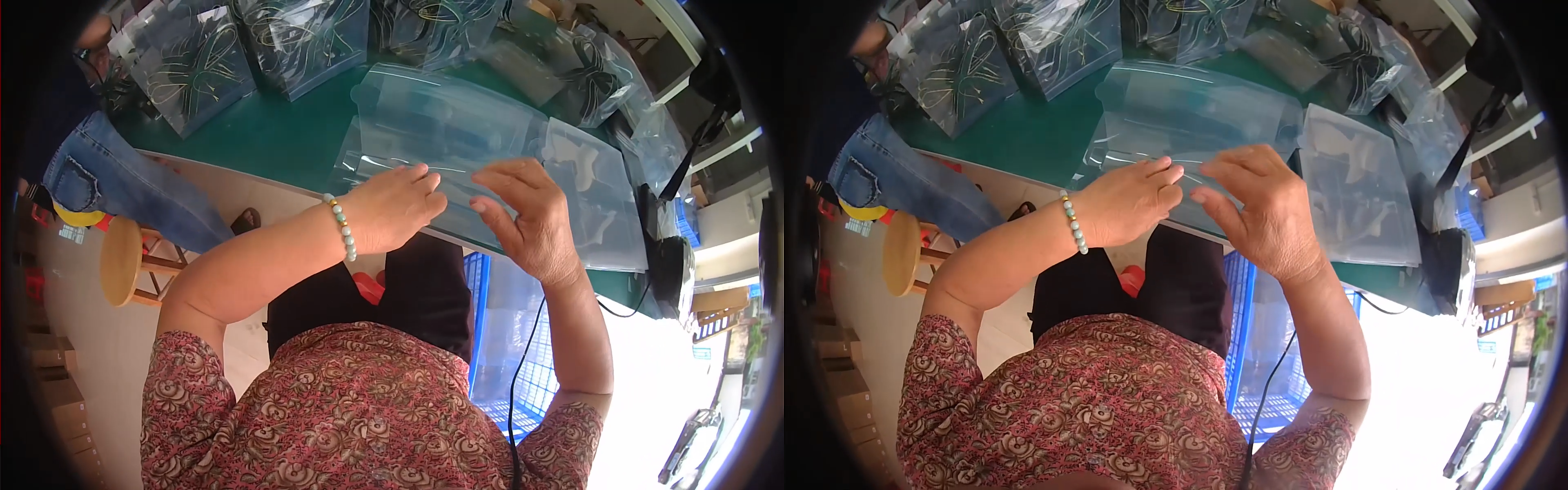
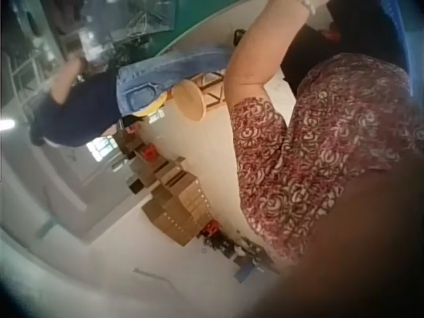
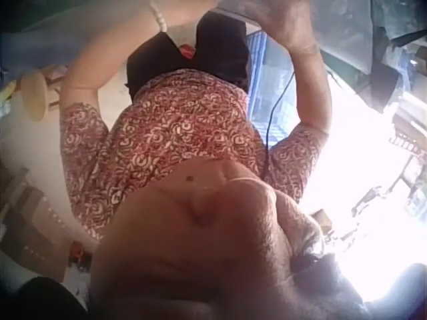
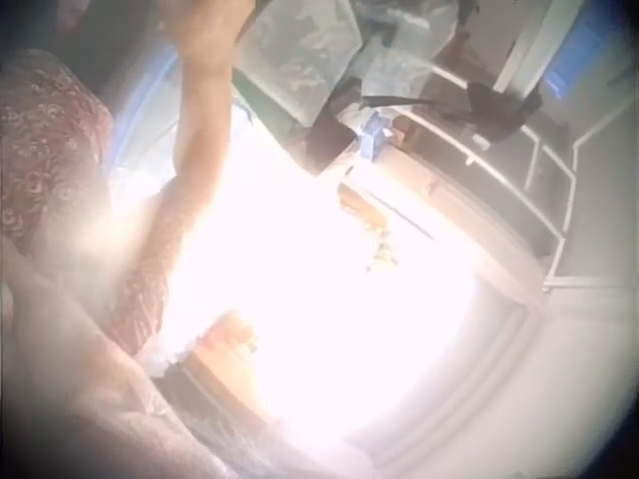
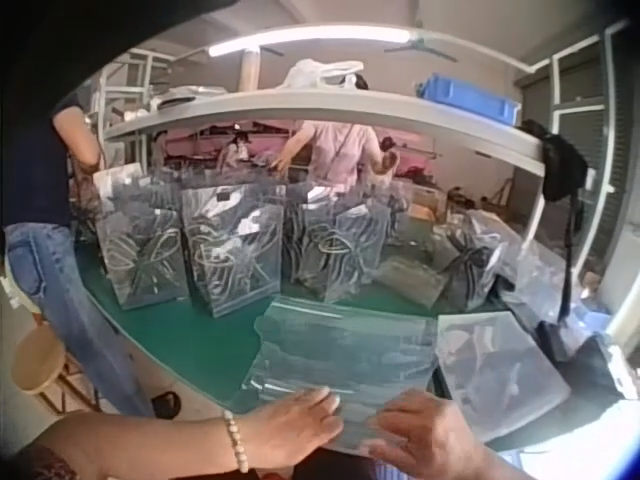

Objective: Folding and organizing plastic packaging sheets at a factory workstation.

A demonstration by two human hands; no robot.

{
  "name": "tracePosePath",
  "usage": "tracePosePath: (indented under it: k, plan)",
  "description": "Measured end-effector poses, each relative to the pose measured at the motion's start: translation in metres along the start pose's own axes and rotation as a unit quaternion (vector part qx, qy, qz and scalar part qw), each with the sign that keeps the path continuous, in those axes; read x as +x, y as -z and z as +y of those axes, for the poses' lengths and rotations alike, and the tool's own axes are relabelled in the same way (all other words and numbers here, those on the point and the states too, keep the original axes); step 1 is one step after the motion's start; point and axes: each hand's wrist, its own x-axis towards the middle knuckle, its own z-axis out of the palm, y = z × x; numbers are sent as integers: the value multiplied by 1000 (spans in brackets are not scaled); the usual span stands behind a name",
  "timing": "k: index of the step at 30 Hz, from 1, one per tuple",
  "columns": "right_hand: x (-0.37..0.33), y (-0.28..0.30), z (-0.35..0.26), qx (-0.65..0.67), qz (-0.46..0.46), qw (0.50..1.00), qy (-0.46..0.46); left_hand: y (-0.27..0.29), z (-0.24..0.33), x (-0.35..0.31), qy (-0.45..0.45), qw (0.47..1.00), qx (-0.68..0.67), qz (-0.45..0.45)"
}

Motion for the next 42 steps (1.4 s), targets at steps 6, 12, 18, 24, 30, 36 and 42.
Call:
tracePosePath:
  k: [6,12,18,24,30,36,42]
  plan:
    - [101,-47,61,-225,72,972,9,4,12,-1,22,998,-39,50]
    - [122,-86,82,-210,-156,935,-239,-11,33,-17,57,988,-98,107]
    - [132,-100,72,-200,-170,921,-288,-19,35,-22,88,977,-136,141]
    - [134,-112,76,-207,-108,925,-301,-23,33,-22,93,970,-157,161]
    - [118,-98,97,-143,-190,936,-261,-11,10,-55,55,983,-128,121]
    - [109,-106,96,-189,-134,943,-240,39,-29,-39,-11,965,-262,-29]
    - [116,-112,112,-179,-104,958,-201,-25,-84,67,199,937,-241,154]
